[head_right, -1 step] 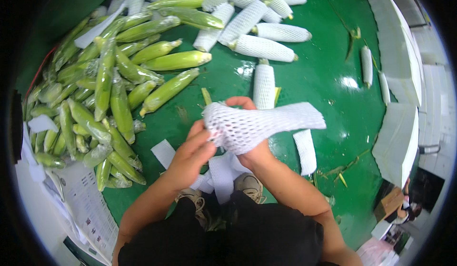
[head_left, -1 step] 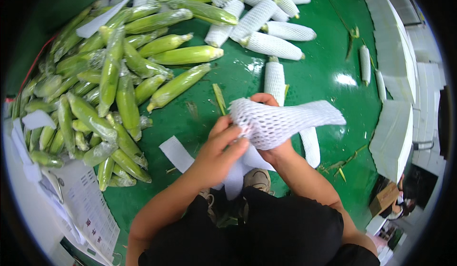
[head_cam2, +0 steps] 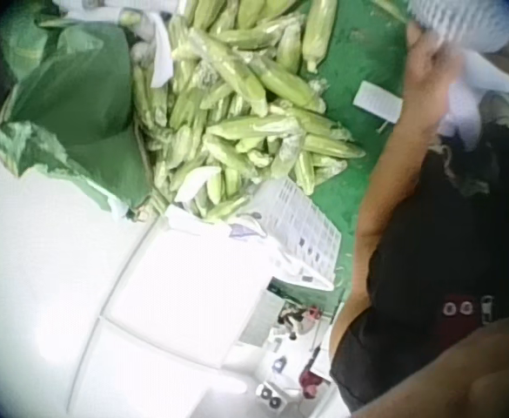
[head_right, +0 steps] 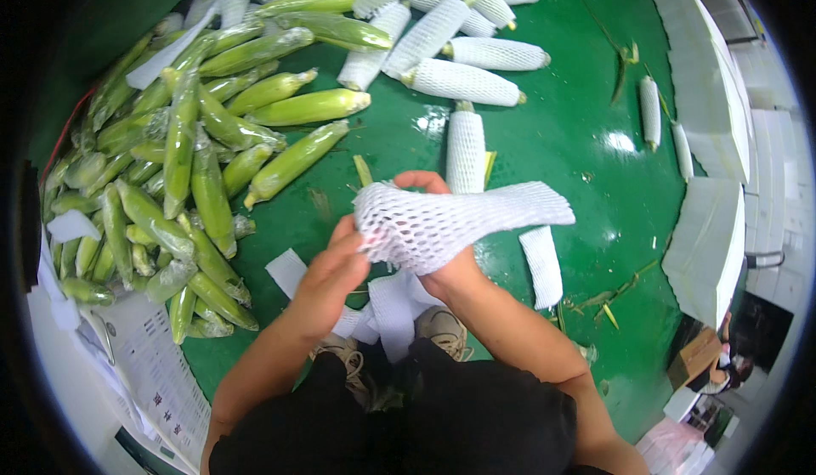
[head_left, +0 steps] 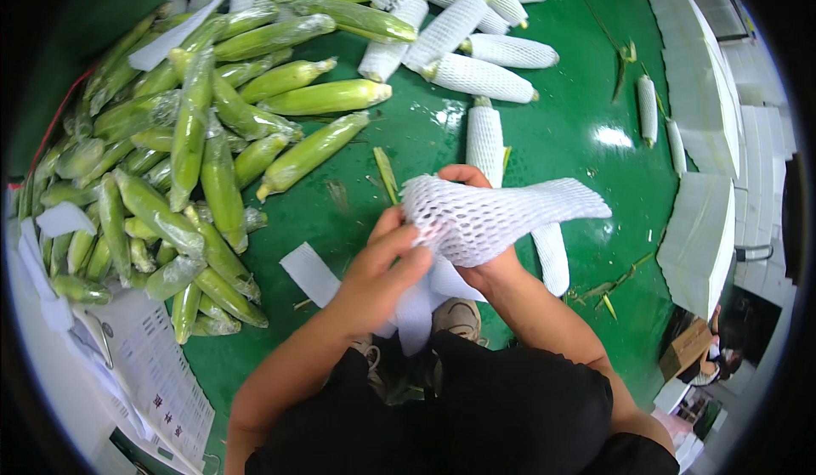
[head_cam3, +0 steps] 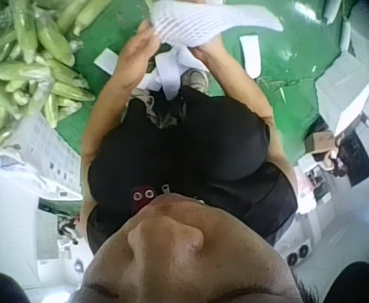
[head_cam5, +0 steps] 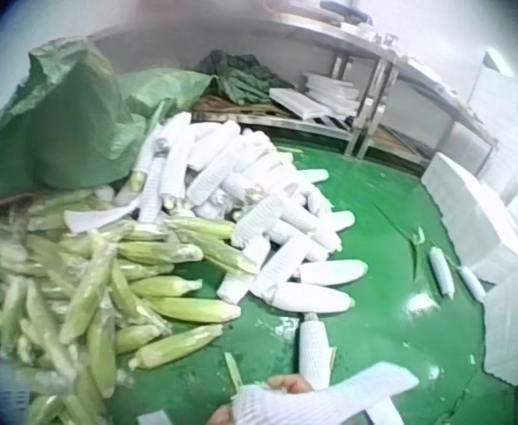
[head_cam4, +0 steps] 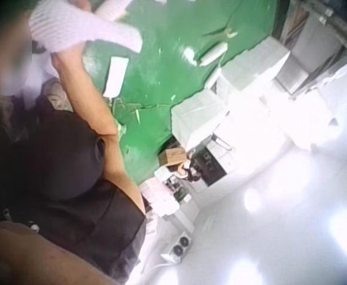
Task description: The person wraps individual corn cobs in plastic film and then slides them into white mesh protective sleeves by hand.
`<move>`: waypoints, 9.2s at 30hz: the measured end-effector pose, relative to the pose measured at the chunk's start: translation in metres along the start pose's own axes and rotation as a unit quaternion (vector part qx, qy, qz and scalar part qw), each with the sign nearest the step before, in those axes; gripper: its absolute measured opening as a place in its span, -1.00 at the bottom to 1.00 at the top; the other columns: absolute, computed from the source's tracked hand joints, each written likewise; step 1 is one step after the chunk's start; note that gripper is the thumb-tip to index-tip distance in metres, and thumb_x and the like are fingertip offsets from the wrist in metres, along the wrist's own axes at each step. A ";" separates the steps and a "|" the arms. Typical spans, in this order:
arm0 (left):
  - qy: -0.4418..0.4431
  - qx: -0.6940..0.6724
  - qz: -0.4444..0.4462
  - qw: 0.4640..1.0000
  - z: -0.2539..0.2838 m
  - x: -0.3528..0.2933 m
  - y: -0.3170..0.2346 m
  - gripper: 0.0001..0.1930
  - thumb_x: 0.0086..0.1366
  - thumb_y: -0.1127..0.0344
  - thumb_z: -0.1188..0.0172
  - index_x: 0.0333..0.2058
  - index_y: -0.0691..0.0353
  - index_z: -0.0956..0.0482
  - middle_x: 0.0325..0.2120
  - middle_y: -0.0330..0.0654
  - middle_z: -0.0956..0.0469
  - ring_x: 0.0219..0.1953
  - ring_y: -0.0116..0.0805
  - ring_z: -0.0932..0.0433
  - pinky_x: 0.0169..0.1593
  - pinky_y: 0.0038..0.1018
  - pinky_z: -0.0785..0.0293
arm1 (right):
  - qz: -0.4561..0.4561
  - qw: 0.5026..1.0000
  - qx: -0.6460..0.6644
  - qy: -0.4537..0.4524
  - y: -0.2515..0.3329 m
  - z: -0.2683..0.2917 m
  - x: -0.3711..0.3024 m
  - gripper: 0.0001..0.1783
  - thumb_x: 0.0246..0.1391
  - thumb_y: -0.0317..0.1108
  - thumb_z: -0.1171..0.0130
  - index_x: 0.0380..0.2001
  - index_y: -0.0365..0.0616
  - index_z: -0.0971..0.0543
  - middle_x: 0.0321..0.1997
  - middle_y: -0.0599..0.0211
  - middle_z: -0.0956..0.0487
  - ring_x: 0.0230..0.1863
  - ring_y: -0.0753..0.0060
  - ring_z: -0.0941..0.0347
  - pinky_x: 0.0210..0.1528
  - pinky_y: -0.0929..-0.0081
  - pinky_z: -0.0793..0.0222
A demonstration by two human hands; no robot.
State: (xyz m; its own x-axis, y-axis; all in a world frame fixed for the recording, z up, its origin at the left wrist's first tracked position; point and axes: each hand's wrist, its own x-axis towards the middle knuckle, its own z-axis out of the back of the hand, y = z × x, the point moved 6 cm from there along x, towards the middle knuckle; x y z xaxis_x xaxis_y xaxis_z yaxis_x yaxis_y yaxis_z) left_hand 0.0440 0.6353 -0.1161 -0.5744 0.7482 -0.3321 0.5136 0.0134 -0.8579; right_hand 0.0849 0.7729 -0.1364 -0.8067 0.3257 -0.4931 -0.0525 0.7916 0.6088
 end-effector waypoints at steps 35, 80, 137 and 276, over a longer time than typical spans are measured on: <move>-0.078 0.717 -0.168 0.672 0.082 0.132 0.020 -0.52 0.13 0.26 -0.36 0.03 0.18 -0.48 -0.26 -0.13 -0.54 -0.22 -0.07 -0.54 -0.17 -0.18 -0.45 | 0.071 0.696 -0.714 0.016 -0.056 0.113 0.001 -0.58 0.03 -0.34 -0.26 0.00 -0.08 -0.48 -0.15 0.20 -0.47 -0.09 0.01 -0.45 -0.02 0.25 -0.42; -0.115 -0.200 0.066 0.971 0.051 -0.014 0.151 -0.69 0.41 0.41 -0.08 0.08 0.36 -0.48 0.08 -0.20 -0.46 0.09 -0.44 -0.39 0.22 -0.48 -0.26 | -0.118 0.986 -0.095 -0.077 -0.080 0.091 -0.007 -0.84 0.28 -0.40 -0.13 -0.10 -0.16 -0.52 -0.26 0.44 -0.57 -0.24 0.55 -0.50 -0.11 0.56 -0.45; 0.150 0.709 -0.127 0.677 0.013 0.044 -0.074 -0.76 0.16 0.30 -0.31 -0.17 0.09 -0.58 -0.19 -0.13 -0.52 -0.30 -0.01 -0.60 -0.23 -0.18 -0.55 | -0.037 0.987 0.095 0.126 -0.011 0.100 0.012 -0.83 0.15 -0.41 -0.07 -0.18 -0.10 -0.39 -0.23 0.15 -0.57 -0.21 0.22 -0.55 -0.11 0.25 -0.52; -0.013 -0.289 -0.081 0.954 0.009 0.015 0.046 -0.44 0.36 0.30 0.00 0.28 0.44 -0.23 0.30 0.01 -0.26 0.33 -0.15 -0.24 0.38 -0.24 -0.14 | 0.062 0.997 0.038 -0.040 -0.025 0.008 0.012 -0.71 0.21 -0.34 -0.24 -0.06 -0.15 -0.45 -0.19 0.34 -0.57 -0.18 0.51 -0.53 -0.11 0.51 -0.51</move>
State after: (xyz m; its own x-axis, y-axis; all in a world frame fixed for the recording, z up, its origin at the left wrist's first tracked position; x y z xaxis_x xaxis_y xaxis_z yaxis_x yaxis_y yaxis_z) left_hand 0.0535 0.6408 -0.1638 -0.6883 0.6881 -0.2299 0.6776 0.4965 -0.5425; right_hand 0.0814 0.7614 -0.1628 -0.7543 0.4613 -0.4670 0.0924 0.7790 0.6202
